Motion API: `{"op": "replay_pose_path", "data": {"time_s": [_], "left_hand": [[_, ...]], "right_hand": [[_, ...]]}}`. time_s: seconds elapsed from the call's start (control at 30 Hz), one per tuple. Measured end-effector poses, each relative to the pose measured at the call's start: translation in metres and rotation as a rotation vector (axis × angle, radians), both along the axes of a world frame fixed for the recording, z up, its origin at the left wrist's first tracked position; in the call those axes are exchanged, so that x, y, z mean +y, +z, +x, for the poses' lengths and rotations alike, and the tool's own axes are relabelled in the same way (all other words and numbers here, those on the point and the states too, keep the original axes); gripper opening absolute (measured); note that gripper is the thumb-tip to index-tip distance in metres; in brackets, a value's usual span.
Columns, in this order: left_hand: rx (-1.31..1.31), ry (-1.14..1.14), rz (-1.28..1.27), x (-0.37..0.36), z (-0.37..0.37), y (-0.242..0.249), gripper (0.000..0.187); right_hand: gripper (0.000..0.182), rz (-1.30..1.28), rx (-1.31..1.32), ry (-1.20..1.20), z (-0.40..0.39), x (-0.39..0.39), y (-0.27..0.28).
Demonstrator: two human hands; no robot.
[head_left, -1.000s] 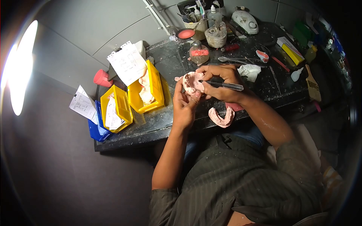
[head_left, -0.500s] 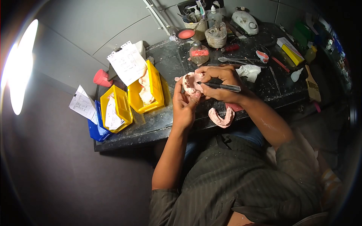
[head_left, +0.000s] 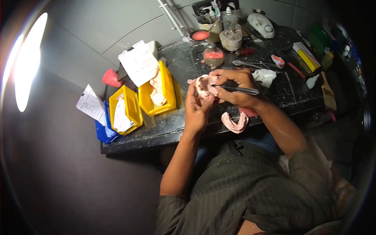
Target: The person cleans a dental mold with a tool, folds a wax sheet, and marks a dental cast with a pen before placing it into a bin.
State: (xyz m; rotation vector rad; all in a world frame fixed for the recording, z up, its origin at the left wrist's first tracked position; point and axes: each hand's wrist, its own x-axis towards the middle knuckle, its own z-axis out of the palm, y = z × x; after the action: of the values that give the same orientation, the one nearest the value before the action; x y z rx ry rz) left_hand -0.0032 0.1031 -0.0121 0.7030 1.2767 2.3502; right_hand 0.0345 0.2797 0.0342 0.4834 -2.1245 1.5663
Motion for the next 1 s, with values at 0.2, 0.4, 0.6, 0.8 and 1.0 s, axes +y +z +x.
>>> {"op": "replay_pose_path", "data": {"time_s": [0.2,0.4,0.6,0.8,1.0], "left_hand": [[-0.072,0.011,0.041,0.0,0.001,-0.001,0.056],[-0.036,0.01,0.023,-0.001,-0.002,-0.005,0.053],[-0.027,0.0,0.016,0.0,-0.002,-0.005,0.052],[-0.045,-0.029,0.028,-0.001,0.001,0.0,0.054],[-0.043,-0.03,0.016,-0.002,0.0,0.0,0.054]], "right_hand": [[0.015,0.102,0.103,0.053,-0.005,0.009,-0.006],[0.013,0.159,0.175,0.011,-0.007,0.005,-0.007],[0.015,0.166,0.139,0.03,-0.006,0.009,-0.007],[0.016,0.006,-0.048,0.015,0.003,0.001,0.003],[0.014,-0.031,-0.047,0.036,0.001,-0.001,0.001]]}}
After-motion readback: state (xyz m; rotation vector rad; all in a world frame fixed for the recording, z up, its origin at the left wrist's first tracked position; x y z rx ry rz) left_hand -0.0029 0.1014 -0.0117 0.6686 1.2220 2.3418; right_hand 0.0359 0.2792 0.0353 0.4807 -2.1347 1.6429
